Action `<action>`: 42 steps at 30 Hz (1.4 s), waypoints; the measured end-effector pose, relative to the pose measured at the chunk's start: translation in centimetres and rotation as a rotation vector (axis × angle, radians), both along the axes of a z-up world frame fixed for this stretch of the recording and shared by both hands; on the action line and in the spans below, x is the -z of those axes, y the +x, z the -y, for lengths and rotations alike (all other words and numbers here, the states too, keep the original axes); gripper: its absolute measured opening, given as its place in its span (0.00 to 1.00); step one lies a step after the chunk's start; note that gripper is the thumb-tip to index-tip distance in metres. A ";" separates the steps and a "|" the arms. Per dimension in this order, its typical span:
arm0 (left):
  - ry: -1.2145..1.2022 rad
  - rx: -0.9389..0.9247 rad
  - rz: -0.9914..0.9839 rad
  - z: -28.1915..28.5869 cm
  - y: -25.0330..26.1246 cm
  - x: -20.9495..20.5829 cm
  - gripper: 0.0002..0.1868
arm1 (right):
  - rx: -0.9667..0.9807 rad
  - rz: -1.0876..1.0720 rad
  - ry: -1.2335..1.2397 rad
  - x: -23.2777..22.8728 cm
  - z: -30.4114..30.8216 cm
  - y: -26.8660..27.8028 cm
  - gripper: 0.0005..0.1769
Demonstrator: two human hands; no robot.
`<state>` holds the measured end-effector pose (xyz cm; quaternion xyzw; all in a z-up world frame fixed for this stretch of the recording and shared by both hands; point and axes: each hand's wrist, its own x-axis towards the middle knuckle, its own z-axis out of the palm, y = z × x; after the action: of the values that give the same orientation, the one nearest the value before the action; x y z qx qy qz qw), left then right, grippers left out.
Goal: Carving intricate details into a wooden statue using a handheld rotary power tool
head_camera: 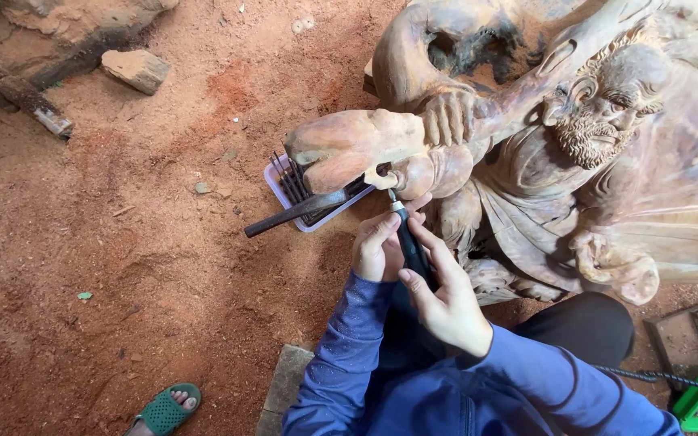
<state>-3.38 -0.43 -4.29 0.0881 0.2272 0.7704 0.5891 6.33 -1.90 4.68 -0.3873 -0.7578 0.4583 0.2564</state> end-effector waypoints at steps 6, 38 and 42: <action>0.044 0.017 -0.087 0.0 -0.1 0.6 0.12 | 0.018 -0.020 -0.004 0.6 0.4 0.4 0.34; 0.179 -0.005 -0.231 -1.3 1.9 3.3 0.12 | 0.097 -0.135 -0.028 2.9 -1.9 5.5 0.34; 0.162 -0.005 -0.227 -1.0 1.9 3.3 0.14 | 0.054 -0.095 -0.021 2.5 -2.4 5.6 0.33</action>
<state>-1.46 0.56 -7.55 0.2216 0.2297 0.7727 0.5487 11.96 0.54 2.16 -0.3880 -0.7293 0.4771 0.3001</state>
